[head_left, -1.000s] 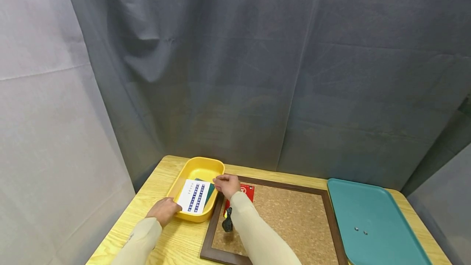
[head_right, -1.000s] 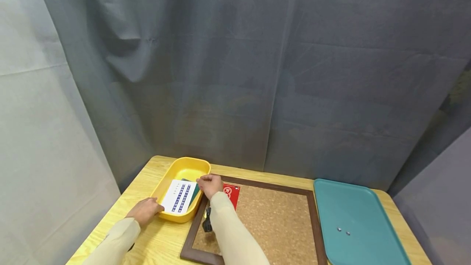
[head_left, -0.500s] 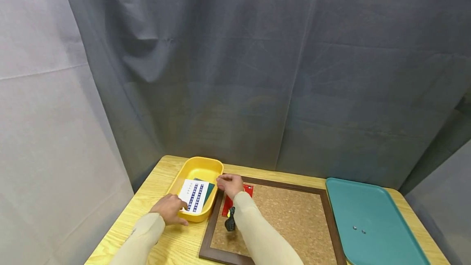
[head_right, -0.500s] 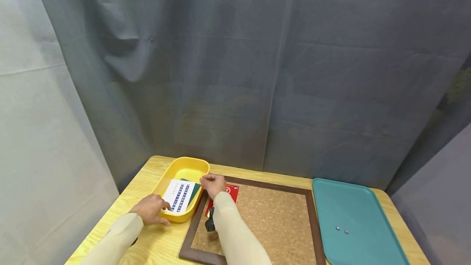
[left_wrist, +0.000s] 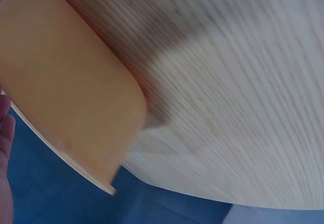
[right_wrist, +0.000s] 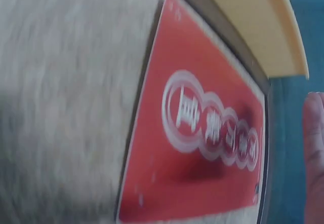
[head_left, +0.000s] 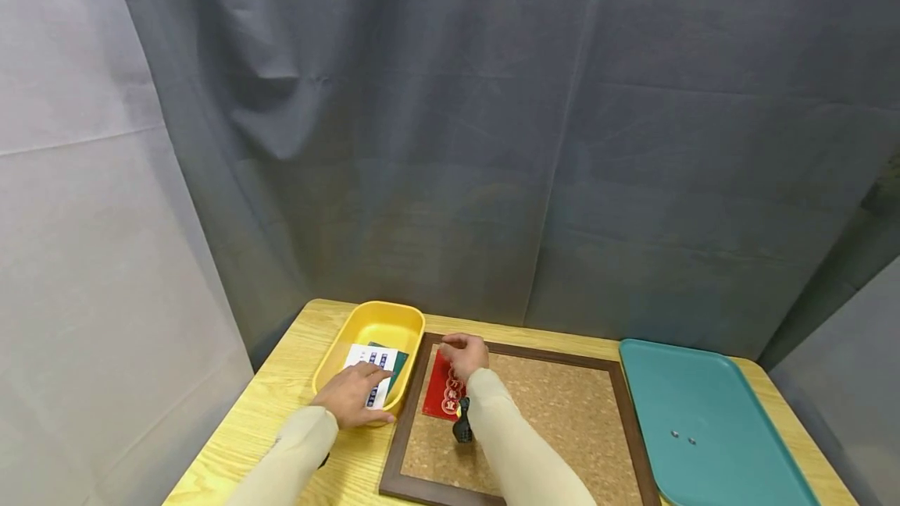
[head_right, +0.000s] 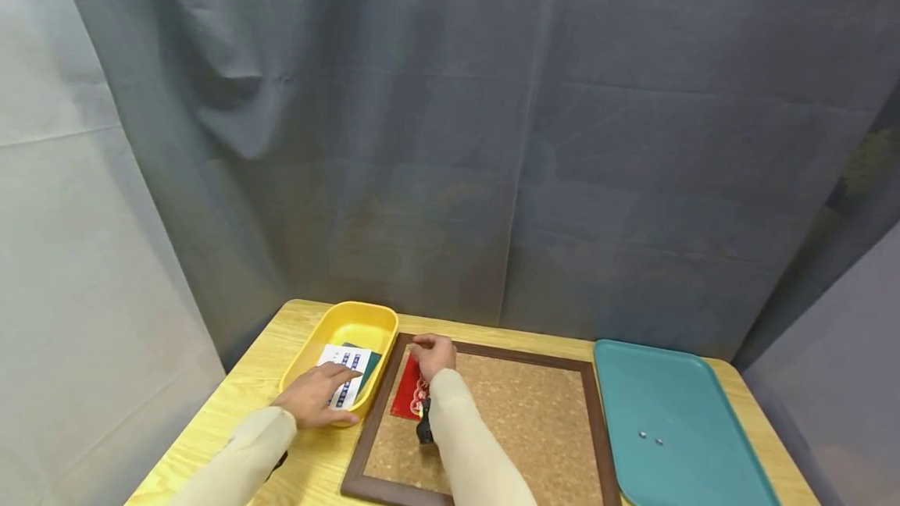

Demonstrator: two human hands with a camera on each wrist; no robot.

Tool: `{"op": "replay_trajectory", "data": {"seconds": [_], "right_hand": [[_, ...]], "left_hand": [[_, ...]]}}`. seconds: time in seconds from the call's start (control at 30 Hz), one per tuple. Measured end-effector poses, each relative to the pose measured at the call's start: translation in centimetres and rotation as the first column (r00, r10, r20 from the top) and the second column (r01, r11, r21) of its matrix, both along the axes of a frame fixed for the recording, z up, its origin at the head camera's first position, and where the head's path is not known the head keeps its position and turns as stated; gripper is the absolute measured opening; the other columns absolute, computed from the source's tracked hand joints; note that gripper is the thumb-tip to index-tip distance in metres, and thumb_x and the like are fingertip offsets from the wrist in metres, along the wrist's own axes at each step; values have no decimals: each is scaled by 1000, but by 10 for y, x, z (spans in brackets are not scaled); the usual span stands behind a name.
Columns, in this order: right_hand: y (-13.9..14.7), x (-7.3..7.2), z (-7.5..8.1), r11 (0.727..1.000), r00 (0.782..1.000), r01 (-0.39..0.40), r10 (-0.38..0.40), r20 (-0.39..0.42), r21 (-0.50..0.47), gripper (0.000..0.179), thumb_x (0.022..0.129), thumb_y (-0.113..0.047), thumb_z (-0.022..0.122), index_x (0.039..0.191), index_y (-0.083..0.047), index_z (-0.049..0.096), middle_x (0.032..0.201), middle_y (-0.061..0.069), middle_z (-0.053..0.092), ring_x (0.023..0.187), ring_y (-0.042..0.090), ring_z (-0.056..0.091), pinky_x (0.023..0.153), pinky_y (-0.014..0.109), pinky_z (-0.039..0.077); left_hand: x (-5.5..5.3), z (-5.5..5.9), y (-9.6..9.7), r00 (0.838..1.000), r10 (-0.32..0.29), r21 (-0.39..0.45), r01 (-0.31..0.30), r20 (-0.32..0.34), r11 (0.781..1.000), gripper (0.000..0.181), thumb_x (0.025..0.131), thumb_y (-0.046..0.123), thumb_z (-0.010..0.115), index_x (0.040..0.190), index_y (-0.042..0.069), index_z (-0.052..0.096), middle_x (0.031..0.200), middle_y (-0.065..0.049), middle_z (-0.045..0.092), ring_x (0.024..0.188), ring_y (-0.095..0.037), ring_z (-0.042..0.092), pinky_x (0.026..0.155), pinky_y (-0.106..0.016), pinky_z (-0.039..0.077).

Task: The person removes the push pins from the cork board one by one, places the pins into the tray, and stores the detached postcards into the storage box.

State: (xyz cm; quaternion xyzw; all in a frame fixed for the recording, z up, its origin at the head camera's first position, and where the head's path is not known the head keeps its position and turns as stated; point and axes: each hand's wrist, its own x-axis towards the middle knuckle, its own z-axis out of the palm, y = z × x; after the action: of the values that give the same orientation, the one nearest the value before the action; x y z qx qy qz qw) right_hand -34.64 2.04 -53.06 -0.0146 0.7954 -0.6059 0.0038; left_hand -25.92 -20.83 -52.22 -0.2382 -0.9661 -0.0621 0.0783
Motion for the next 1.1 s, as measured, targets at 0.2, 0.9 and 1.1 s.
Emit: {"op": "replay_trajectory", "data": {"seconds": [0.2, 0.9, 1.1], "right_hand": [[20, -8, -10, 996, 999, 38, -37, -14, 78, 19, 89, -7, 67, 106, 1, 72, 95, 10, 71, 84, 21, 65, 74, 36, 55], [53, -14, -47, 996, 997, 77, -79, 27, 52, 20, 83, 7, 66, 103, 8, 69, 87, 13, 71, 71, 11, 61, 63, 26, 53], [58, -14, -46, 994, 994, 105, -105, 7, 25, 21, 81, 9, 66, 102, 10, 69, 92, 19, 70, 72, 14, 63, 63, 28, 55]], "left_hand": [[-4, -1, 18, 997, -58, -33, 56, -47, 998, 74, 77, 62, 68, 131, 13, 57, 130, -7, 57, 122, -26, 52, 104, -43, 41], [-7, -26, 96, 978, -203, -204, 208, 44, 957, 74, 83, 68, 56, 135, 15, 56, 143, -6, 50, 134, -21, 43, 111, -33, 34], [-8, -37, 112, 982, -169, -171, 181, 83, 969, 76, 82, 69, 55, 137, 17, 55, 144, -6, 47, 135, -20, 42, 110, -32, 35]]}}
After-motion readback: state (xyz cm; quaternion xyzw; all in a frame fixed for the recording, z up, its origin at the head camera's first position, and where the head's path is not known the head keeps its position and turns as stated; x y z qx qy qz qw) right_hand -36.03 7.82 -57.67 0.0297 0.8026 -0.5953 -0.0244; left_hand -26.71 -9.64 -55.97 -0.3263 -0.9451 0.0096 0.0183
